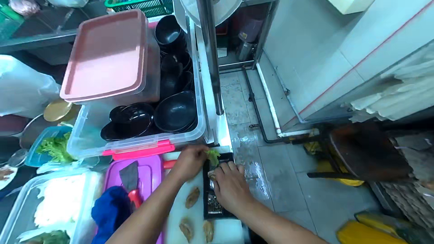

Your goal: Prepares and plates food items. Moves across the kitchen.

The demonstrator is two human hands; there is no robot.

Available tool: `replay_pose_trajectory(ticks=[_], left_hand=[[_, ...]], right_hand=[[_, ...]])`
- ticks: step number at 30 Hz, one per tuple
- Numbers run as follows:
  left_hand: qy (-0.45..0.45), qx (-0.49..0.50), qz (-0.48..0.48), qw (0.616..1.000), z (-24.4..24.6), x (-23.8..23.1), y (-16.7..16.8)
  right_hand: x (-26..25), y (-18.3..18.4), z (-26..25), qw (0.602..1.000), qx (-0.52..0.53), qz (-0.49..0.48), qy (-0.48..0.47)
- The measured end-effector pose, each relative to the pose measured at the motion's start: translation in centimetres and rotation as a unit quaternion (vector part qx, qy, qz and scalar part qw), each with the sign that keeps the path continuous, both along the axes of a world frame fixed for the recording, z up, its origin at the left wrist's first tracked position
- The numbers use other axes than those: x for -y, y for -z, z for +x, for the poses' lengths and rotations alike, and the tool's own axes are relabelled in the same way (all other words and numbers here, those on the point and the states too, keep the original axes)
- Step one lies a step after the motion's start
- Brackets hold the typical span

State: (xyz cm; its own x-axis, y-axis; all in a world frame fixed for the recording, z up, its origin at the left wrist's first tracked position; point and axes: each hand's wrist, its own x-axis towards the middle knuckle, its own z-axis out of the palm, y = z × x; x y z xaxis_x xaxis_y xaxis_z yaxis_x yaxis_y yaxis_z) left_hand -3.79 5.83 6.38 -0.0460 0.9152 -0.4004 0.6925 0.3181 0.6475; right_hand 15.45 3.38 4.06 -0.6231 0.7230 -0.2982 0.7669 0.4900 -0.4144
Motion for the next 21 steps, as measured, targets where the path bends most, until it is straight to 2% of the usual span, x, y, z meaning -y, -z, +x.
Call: replay_pose_trajectory(ticks=[6,11,16,21], left_hand=[[0.056,-0.015,-0.026,0.998,1.4,-0.8,1.1],[0.102,-0.094,0.096,0.986,2.1,-0.3,2.3],[0.112,-0.07,0.166,0.977,1.2,0.3,3.5],[0.131,-0.084,0.22,0.963,0.9,0.8,4.2]], right_hand=[[0.7,2.3,2.5,0.985,-0.128,0.117,-0.003],[-0.2,1.7,3.7,0.972,-0.171,0.163,0.001],[-1.8,2.2,2.5,0.965,-0.227,0.127,0.016],[-2.6,3.9,1.8,0.968,-0.188,0.164,0.009]])
